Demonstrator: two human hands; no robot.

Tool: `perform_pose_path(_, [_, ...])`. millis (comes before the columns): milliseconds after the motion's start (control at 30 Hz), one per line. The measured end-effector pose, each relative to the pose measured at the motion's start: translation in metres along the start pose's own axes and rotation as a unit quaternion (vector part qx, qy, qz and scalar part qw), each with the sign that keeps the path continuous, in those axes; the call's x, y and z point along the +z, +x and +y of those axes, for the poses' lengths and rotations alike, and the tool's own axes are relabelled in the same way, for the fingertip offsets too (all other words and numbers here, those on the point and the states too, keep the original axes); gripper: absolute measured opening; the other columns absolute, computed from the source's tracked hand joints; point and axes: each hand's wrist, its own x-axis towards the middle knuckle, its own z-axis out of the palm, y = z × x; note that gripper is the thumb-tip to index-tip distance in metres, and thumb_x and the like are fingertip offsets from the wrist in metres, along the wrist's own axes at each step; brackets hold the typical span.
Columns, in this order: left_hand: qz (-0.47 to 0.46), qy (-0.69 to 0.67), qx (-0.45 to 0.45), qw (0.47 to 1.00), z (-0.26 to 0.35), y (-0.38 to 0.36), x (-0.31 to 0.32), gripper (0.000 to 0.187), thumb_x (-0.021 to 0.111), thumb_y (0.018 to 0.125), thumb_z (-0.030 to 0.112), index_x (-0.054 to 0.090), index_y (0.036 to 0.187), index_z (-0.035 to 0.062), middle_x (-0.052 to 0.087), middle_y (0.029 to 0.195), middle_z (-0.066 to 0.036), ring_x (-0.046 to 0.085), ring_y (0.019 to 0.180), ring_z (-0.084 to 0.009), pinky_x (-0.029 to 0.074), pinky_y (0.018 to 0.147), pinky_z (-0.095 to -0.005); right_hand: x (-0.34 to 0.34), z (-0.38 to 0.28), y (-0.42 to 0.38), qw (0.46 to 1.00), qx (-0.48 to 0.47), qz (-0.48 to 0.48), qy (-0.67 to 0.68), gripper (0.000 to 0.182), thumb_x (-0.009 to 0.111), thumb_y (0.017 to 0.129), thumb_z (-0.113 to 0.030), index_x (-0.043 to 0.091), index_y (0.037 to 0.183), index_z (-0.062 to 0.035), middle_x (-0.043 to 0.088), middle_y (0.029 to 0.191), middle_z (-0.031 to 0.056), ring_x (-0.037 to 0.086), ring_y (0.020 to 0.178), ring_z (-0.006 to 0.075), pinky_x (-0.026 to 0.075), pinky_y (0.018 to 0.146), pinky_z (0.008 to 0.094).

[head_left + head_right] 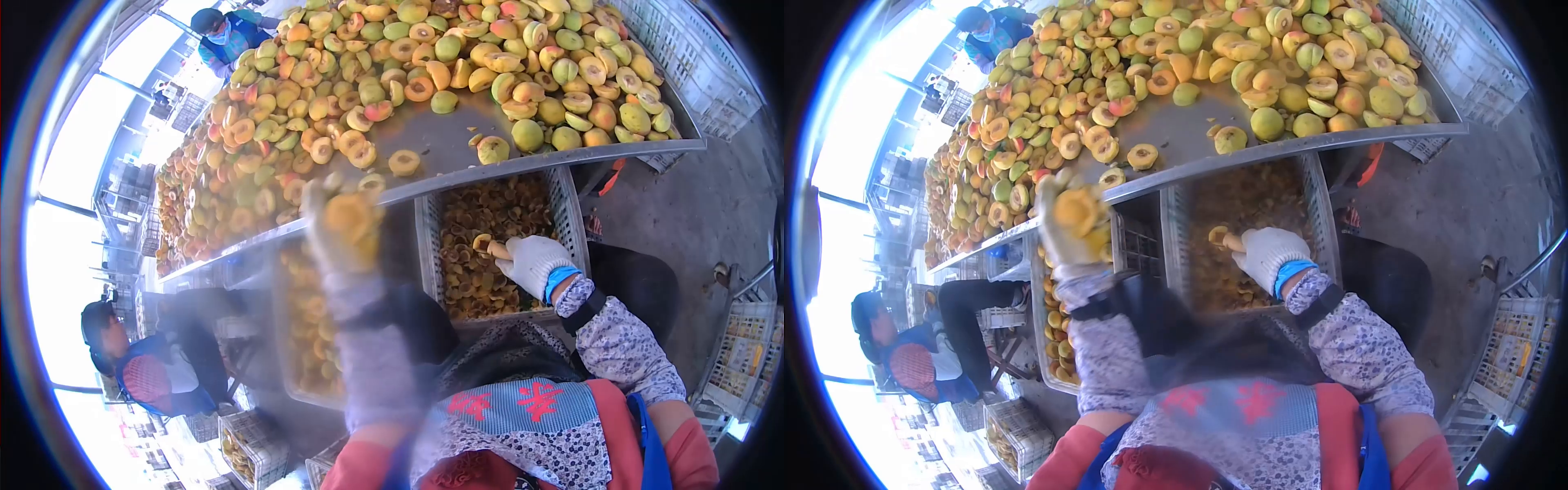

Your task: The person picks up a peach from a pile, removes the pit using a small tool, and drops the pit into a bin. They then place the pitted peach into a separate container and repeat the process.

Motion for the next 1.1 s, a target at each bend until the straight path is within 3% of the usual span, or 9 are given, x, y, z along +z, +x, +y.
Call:
perform_pose_path(100, [0.054, 0.272, 0.011, 0.961, 0.059, -0.014, -0.042, 0.032, 0.060, 0.096, 0.034, 0.060, 0.109, 0.0052, 0.063, 0.079, -0.006, 0.063, 0.072, -0.0205, 0.052, 0.060, -0.0329, -0.013, -0.012, -0.004, 1.000, 0.006, 0.026, 0.010, 0.042, 0.052, 0.093, -0.045, 0.068, 0.102, -0.0069, 0.071, 0.092, 0.0194, 0.068, 0.089, 0.0390, 0.053, 0.079, 0.0505])
perform_pose_path(133, [-0.089, 0.522, 0.234, 0.815, 0.057, 0.019, -0.115, 0.033, 0.068, 0.089, 0.028, 0.062, 0.108, 0.0021, 0.064, 0.081, -0.008, 0.063, 0.073, -0.0239, 0.053, 0.064, -0.0357, -0.013, -0.012, -0.003, 0.999, 0.007, 0.028, 0.014, 0.042, 0.052, 0.093, -0.045, 0.068, 0.102, -0.0069, 0.071, 0.092, 0.0194, 0.068, 0.089, 0.0390, 0.053, 0.079, 0.0505])
perform_pose_path(167, [-0.046, 0.700, 0.212, 0.680, 0.069, 0.016, -0.126, 0.038, 0.073, 0.079, 0.017, 0.062, 0.113, 0.0020, 0.066, 0.088, -0.011, 0.065, 0.081, -0.0278, 0.053, 0.069, -0.0378, -0.012, -0.011, -0.001, 0.998, -0.007, 0.052, 0.034, 0.043, 0.054, 0.093, -0.046, 0.067, 0.097, -0.0051, 0.070, 0.088, 0.0209, 0.068, 0.086, 0.0399, 0.053, 0.077, 0.0508])
perform_pose_path(267, [0.088, 0.640, 0.129, 0.752, 0.070, 0.023, -0.111, 0.056, 0.076, 0.069, 0.012, 0.060, 0.123, 0.0054, 0.066, 0.096, -0.016, 0.066, 0.089, -0.0309, 0.054, 0.073, -0.0378, 0.002, 0.001, 0.015, 0.998, 0.022, 0.059, 0.003, 0.040, 0.058, 0.092, -0.043, 0.065, 0.096, -0.0038, 0.070, 0.086, 0.0220, 0.068, 0.084, 0.0401, 0.054, 0.075, 0.0509])
perform_pose_path(300, [-0.063, 0.706, 0.293, 0.641, 0.064, 0.028, -0.107, 0.050, 0.075, 0.078, 0.018, 0.061, 0.125, 0.0062, 0.067, 0.104, -0.018, 0.066, 0.095, -0.0299, 0.053, 0.076, -0.0374, -0.005, -0.004, 0.011, 0.998, 0.015, 0.067, 0.008, 0.039, 0.058, 0.092, -0.042, 0.065, 0.097, -0.0037, 0.070, 0.087, 0.0216, 0.068, 0.084, 0.0398, 0.054, 0.075, 0.0506])
perform_pose_path(367, [0.047, 0.609, 0.108, 0.784, 0.048, 0.029, -0.035, 0.048, 0.063, 0.092, 0.041, 0.061, 0.123, 0.0043, 0.067, 0.108, -0.019, 0.064, 0.100, -0.0318, 0.050, 0.082, -0.0393, -0.008, -0.006, 0.007, 0.997, 0.009, 0.070, 0.010, 0.039, 0.058, 0.092, -0.041, 0.065, 0.099, -0.0036, 0.070, 0.087, 0.0212, 0.068, 0.085, 0.0396, 0.054, 0.076, 0.0503])
perform_pose_path(700, [-0.037, 0.825, 0.100, 0.555, -0.044, 0.146, 0.003, 0.064, 0.069, 0.082, 0.049, 0.059, 0.129, 0.0070, 0.070, 0.110, -0.022, 0.067, 0.104, -0.0331, 0.051, 0.088, -0.0397, -0.013, -0.002, 0.008, 0.993, -0.006, 0.048, 0.110, 0.042, 0.058, 0.093, -0.042, 0.063, 0.098, 0.0003, 0.067, 0.086, 0.0261, 0.065, 0.086, 0.0447, 0.052, 0.076, 0.0513])
perform_pose_path(933, [-0.066, 0.339, 0.097, 0.933, -0.026, 0.115, 0.003, 0.026, 0.068, 0.088, 0.025, 0.059, 0.105, 0.0069, 0.062, 0.094, -0.009, 0.065, 0.083, -0.0205, 0.054, 0.070, -0.0342, -0.011, -0.006, 0.004, 0.936, 0.023, 0.001, 0.353, 0.040, 0.057, 0.096, -0.038, 0.063, 0.097, 0.0023, 0.064, 0.067, 0.0115, 0.064, 0.060, 0.0249, 0.050, 0.058, 0.0374])
perform_pose_path(1100, [-0.203, 0.050, -0.106, 0.972, -0.022, 0.028, 0.035, 0.022, 0.062, 0.093, 0.020, 0.057, 0.108, 0.0048, 0.063, 0.097, -0.011, 0.062, 0.085, -0.0251, 0.057, 0.079, -0.0431, -0.011, -0.031, 0.006, 0.871, -0.106, 0.184, 0.442, 0.030, 0.060, 0.096, -0.030, 0.061, 0.095, -0.0008, 0.060, 0.067, 0.0065, 0.057, 0.060, 0.0145, 0.046, 0.056, 0.0335])
